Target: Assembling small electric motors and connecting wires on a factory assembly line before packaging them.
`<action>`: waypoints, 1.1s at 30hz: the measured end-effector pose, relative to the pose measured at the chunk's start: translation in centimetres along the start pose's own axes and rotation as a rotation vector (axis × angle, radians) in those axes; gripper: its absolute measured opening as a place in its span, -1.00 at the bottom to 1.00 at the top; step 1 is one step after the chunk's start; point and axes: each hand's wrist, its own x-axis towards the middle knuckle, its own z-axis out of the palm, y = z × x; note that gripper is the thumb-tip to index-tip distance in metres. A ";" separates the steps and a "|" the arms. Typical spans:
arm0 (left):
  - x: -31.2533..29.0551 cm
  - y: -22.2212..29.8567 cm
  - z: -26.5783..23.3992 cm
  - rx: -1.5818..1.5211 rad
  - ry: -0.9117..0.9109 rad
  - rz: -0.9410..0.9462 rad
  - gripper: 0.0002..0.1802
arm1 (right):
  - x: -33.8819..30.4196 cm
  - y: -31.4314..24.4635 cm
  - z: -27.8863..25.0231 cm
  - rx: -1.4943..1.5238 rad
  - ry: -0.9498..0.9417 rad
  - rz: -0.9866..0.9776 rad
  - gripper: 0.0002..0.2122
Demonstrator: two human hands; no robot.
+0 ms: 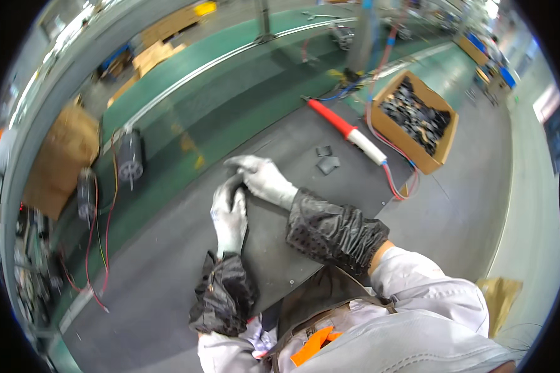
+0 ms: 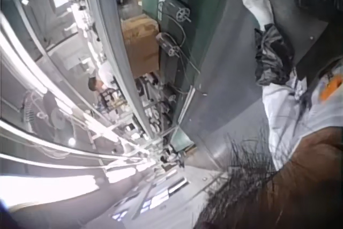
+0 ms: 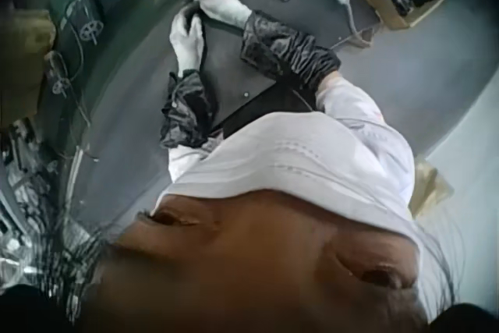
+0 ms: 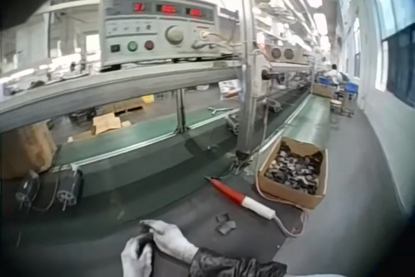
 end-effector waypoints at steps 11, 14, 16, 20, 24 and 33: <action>-0.6 0.2 -0.6 0.056 0.117 0.122 -0.76 | -0.5 0.5 1.7 0.458 -0.005 0.158 -0.64; -0.6 -0.1 0.2 0.049 0.111 0.135 -0.76 | -0.5 0.9 0.8 0.356 -0.013 0.110 -0.63; -0.6 0.2 0.2 0.056 0.090 0.123 -0.76 | -0.5 0.3 0.5 0.354 -0.020 0.090 -0.63; -0.4 -0.4 0.2 0.028 0.080 0.094 -0.76 | -0.3 0.9 0.9 0.434 -0.026 0.116 -0.64; -0.3 -0.7 0.1 0.032 0.068 0.094 -0.75 | 0.0 0.9 0.9 0.421 -0.047 0.113 -0.63; -0.4 -0.2 -0.4 0.017 0.052 0.120 -0.74 | -0.5 -1.3 0.8 0.414 -0.049 0.161 -0.60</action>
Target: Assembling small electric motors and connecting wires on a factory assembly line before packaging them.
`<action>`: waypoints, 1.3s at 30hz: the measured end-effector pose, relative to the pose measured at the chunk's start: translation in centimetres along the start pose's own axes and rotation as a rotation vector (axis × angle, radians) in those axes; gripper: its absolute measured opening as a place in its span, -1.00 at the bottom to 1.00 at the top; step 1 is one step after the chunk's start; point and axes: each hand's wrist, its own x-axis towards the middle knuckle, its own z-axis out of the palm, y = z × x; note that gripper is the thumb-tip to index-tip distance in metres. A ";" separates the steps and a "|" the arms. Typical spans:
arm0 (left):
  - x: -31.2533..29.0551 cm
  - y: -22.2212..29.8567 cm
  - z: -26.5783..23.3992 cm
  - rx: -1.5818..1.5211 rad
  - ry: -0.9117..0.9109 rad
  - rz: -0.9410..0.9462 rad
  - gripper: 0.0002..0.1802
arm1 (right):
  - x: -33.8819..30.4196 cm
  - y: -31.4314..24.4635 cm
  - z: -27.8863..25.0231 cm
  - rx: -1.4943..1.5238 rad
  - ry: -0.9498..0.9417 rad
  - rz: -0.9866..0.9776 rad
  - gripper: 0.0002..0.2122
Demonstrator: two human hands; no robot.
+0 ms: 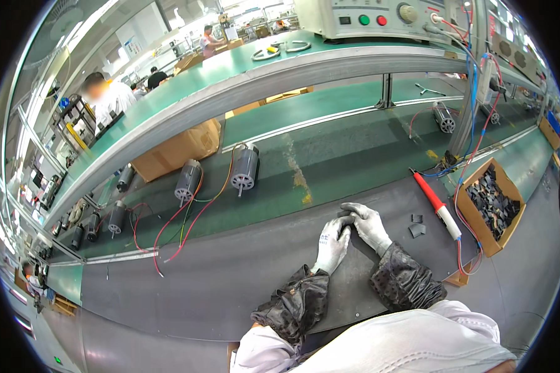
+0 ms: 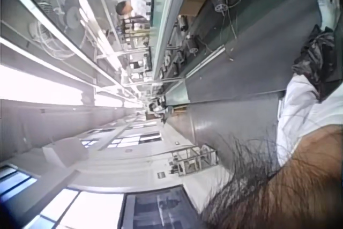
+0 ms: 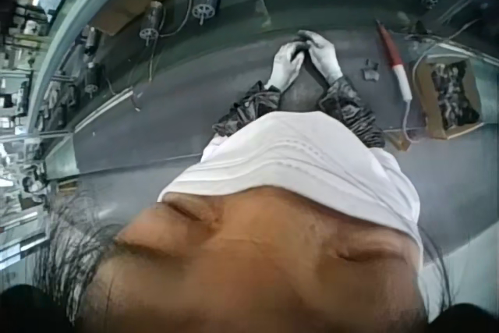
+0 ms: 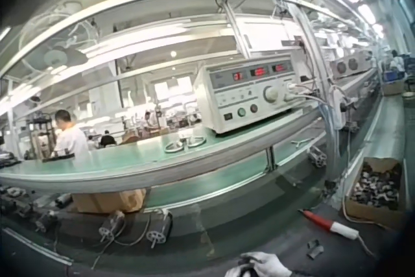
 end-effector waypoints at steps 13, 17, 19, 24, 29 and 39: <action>0.0 -0.1 0.2 -0.012 -0.021 -0.031 -0.75 | 0.9 2.3 -1.2 -0.176 0.027 -0.057 -0.66; 0.2 -0.2 0.1 -0.016 -0.023 -0.043 -0.75 | 0.8 2.1 -0.9 -0.103 0.020 -0.037 -0.66; 0.3 -0.3 0.0 -0.022 -0.025 -0.044 -0.75 | 0.8 1.7 -0.6 -0.068 0.020 -0.010 -0.66; 0.2 -0.2 0.1 -0.018 -0.028 -0.042 -0.75 | 0.7 1.7 -0.8 -0.071 0.027 0.000 -0.65; -0.2 0.7 0.8 -0.017 -0.035 -0.046 -0.75 | -0.7 -0.1 -1.2 -0.213 0.036 -0.059 -0.63; 0.6 -3.2 1.8 0.104 0.203 0.206 -0.78 | 1.0 1.2 -1.3 -0.440 -0.005 -0.231 -0.66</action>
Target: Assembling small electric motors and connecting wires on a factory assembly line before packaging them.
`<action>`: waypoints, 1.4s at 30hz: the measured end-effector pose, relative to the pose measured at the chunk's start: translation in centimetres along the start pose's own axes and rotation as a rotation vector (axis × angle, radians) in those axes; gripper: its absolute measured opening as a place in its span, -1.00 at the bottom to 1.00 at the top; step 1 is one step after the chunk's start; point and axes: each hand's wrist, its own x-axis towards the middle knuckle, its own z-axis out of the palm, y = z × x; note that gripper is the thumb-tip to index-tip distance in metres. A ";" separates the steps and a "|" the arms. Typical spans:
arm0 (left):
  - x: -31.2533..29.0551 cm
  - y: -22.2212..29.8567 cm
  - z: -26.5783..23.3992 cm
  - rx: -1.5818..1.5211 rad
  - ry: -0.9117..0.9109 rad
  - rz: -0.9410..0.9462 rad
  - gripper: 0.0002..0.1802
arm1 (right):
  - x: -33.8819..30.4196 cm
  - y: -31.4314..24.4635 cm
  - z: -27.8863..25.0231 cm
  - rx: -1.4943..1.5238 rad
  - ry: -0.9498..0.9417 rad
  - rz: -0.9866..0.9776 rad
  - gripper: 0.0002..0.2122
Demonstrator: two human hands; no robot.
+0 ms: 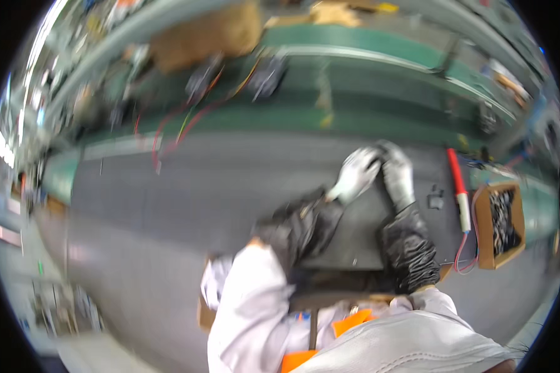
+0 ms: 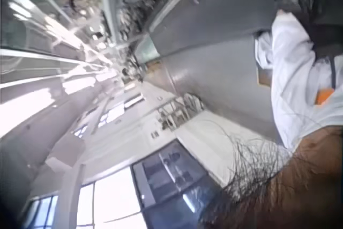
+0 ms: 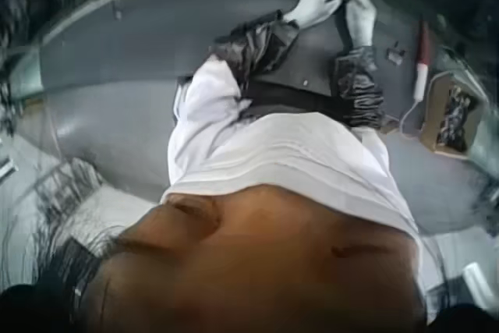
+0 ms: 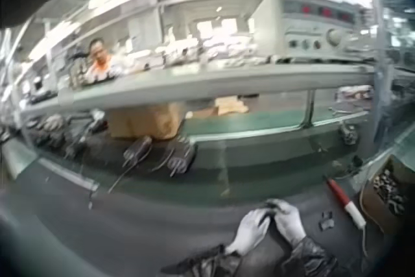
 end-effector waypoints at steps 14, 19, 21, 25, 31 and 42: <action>-14.0 12.1 -9.7 0.026 0.346 -0.119 -0.80 | 0.4 4.3 -2.2 0.147 -0.210 0.031 -0.66; -28.8 14.4 -18.0 -1.346 0.648 -0.920 -0.68 | 1.3 4.8 -3.3 0.098 -0.177 0.030 -0.68; -36.0 12.7 -18.5 -0.770 1.005 -1.160 -0.72 | 2.0 3.8 -4.7 0.083 -0.164 -0.011 -0.68; -61.4 11.2 -17.6 0.163 1.218 -1.753 -0.72 | 1.0 4.4 -1.7 0.064 -0.187 0.031 -0.68; -64.9 7.7 -13.9 0.353 0.895 -1.967 -0.57 | 1.4 4.1 -3.9 0.024 -0.158 0.002 -0.68; -63.7 2.9 -13.1 0.391 0.841 -2.169 -0.24 | 0.7 2.8 -2.6 0.009 -0.106 0.020 -0.68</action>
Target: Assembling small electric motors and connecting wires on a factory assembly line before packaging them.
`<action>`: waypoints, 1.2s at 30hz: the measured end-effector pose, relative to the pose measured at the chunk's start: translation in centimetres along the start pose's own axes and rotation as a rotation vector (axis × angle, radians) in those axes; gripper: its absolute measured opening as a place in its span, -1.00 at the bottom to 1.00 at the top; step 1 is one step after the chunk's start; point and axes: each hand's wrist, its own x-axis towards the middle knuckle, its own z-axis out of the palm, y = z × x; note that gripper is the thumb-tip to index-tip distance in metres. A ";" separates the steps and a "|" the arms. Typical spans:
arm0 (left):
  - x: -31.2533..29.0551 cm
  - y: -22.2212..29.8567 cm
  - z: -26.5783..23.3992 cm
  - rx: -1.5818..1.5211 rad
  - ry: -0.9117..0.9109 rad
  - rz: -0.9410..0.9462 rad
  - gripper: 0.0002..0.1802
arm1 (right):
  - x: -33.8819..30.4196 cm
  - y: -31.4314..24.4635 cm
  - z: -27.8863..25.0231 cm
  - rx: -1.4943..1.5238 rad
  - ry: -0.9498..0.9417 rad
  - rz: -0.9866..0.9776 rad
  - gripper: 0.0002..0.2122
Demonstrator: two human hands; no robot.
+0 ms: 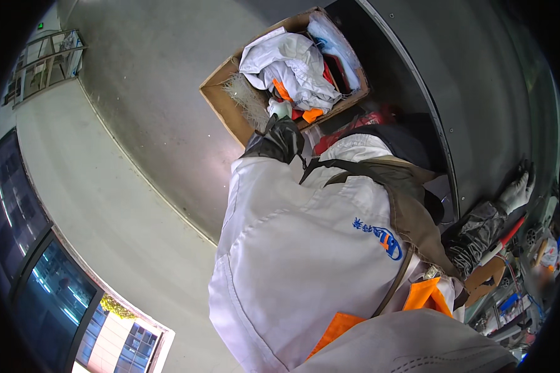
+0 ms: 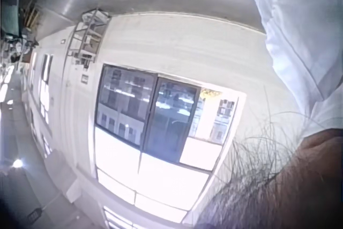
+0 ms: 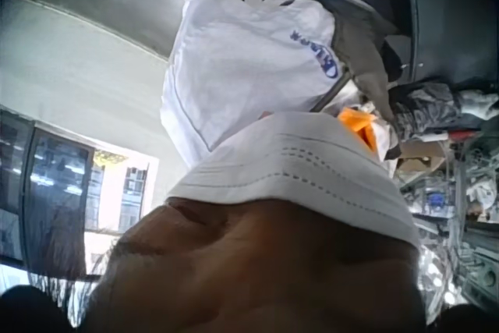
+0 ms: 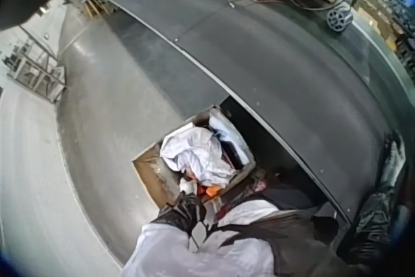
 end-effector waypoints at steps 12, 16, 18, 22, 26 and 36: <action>1.2 -1.5 2.9 0.052 0.073 -0.140 -0.36 | -0.5 -0.6 0.4 -0.077 0.011 0.007 -0.69; 1.6 -1.5 3.3 0.047 0.056 -0.148 -0.35 | -0.5 -0.6 0.4 -0.050 0.031 0.008 -0.70; 1.9 -1.3 3.5 0.049 0.048 -0.144 -0.34 | -1.1 -1.2 0.9 -0.095 0.064 0.012 -0.71; 2.2 -2.0 3.3 0.019 0.042 -0.151 -0.32 | -0.8 -1.6 1.1 -0.113 0.041 0.003 -0.71; 2.8 -1.8 3.6 -0.004 0.034 -0.140 -0.30 | -0.8 -1.1 0.5 -0.155 0.062 -0.004 -0.71; 0.3 -1.4 1.5 -0.258 0.062 -0.028 -0.25 | -0.8 -0.9 0.8 -0.089 0.095 0.009 -0.71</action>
